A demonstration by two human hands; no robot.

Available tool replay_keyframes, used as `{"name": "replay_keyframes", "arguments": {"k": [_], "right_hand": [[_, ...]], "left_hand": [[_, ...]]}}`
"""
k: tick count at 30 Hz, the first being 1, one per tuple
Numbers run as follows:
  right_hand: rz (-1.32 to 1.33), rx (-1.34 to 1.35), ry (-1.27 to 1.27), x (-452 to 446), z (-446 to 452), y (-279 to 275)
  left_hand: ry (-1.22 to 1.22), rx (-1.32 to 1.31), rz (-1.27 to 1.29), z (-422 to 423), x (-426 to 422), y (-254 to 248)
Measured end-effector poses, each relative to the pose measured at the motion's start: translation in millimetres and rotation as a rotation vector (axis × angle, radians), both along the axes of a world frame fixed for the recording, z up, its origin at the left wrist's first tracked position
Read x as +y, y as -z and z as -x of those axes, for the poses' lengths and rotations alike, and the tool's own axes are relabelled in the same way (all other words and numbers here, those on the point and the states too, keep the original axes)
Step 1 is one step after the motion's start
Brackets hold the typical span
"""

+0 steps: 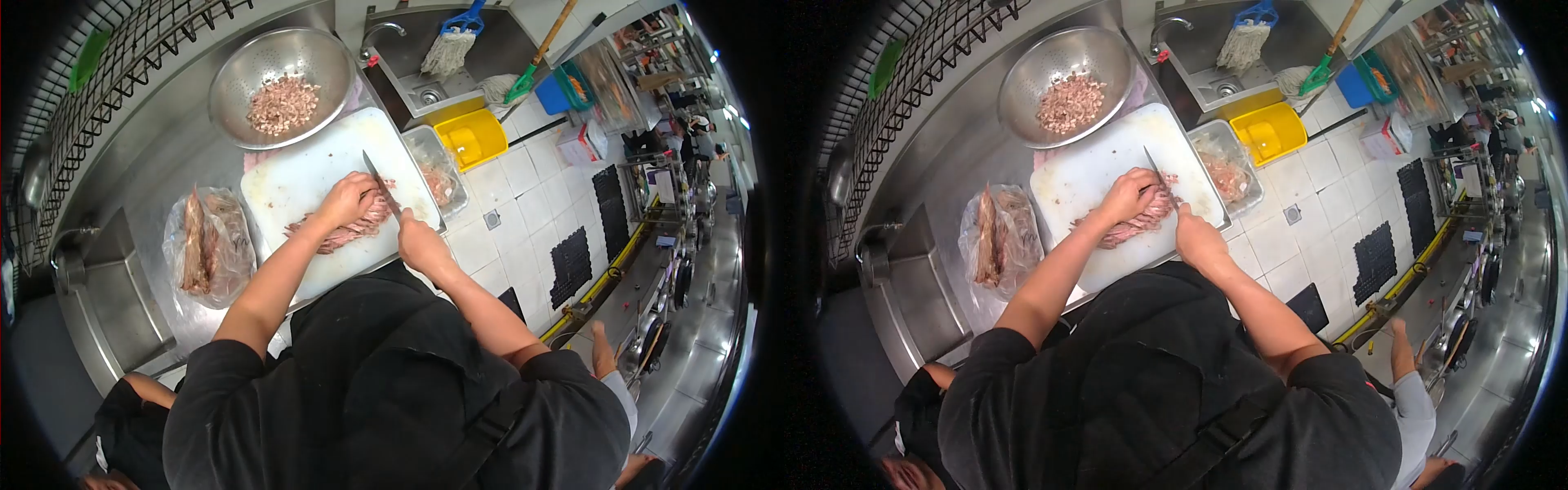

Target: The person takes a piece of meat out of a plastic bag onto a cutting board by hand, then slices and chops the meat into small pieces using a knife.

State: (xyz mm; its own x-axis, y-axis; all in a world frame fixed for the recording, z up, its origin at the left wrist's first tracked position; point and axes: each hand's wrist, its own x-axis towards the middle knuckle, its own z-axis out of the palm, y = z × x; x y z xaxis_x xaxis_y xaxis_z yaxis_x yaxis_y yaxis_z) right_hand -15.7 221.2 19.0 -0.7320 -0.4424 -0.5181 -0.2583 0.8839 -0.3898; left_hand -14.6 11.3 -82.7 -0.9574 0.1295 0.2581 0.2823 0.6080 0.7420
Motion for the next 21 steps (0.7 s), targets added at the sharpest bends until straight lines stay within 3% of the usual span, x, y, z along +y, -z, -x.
{"name": "replay_keyframes", "arguments": {"k": [6, 11, 17, 21], "right_hand": [[0.220, 0.094, 0.006, -9, 28, 35], [0.085, -0.069, -0.073, -2, 25, -12], [0.189, 0.059, 0.063, -10, 11, 54], [0.301, 0.129, 0.011, -7, 33, 42]], "left_hand": [[0.013, -0.026, -0.027, -5, -1, -5], [0.073, -0.082, 0.001, -3, -6, -9], [0.044, 0.013, 0.010, -7, -4, 2], [0.034, -0.010, 0.030, -13, -4, -13]]}}
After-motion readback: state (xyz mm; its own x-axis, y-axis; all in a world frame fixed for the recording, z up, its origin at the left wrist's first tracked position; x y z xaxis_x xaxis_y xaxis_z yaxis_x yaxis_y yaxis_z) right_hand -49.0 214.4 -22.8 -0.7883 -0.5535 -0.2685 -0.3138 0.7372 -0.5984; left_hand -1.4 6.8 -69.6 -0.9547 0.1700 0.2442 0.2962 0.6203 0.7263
